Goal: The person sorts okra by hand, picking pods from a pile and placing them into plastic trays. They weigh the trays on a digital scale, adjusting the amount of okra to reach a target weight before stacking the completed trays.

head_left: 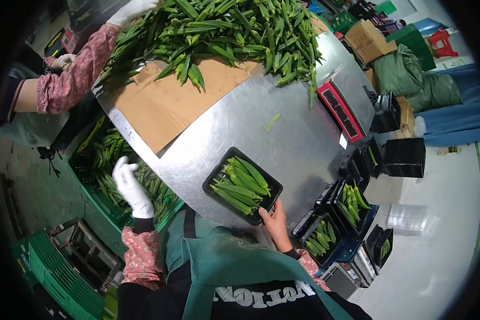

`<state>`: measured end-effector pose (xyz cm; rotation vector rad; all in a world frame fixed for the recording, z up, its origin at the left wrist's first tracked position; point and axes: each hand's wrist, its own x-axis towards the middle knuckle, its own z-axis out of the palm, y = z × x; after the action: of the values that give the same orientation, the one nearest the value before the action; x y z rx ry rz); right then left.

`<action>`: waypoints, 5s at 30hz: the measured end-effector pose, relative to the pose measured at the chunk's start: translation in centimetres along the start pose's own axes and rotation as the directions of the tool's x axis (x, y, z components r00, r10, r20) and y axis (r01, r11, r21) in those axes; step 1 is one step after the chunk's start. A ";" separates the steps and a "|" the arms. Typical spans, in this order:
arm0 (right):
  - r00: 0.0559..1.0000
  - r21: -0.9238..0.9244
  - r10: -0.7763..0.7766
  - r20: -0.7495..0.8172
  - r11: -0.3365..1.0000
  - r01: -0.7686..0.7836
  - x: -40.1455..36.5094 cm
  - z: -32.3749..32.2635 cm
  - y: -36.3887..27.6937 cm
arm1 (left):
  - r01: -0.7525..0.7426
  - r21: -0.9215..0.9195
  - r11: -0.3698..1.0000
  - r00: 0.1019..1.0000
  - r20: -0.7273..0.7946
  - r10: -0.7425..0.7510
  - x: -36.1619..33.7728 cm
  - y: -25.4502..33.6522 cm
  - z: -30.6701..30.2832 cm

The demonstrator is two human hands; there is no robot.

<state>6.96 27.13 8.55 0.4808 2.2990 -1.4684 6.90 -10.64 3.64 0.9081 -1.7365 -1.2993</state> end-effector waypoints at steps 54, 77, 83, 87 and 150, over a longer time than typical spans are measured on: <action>0.979 0.249 -0.164 -0.123 0.949 0.191 4.3 -1.5 -0.6 | -0.324 -0.114 0.939 0.486 0.831 0.269 -7.4 7.2 11.7; 0.995 0.325 -0.096 -0.037 0.940 0.103 3.8 -1.2 -0.1 | 0.117 -0.257 0.959 0.816 0.576 0.055 -0.1 10.8 1.7; 0.993 0.317 -0.112 -0.042 0.941 0.119 4.1 -1.0 -0.3 | -0.048 0.312 0.949 0.834 0.535 -0.134 9.5 6.7 -13.4; 0.986 0.267 -0.154 -0.057 0.950 0.164 4.4 -0.1 -1.4 | -0.434 0.618 0.656 0.883 0.437 0.172 10.5 5.3 -11.3; 0.942 0.119 -0.274 -0.196 0.946 0.300 6.4 0.7 1.4 | -0.762 -0.430 0.484 -0.271 0.891 0.365 -7.8 13.7 14.3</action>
<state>2.14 27.57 4.15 0.3362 2.4948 -1.8107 -3.60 5.33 13.08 -1.2208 -2.8389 -0.7321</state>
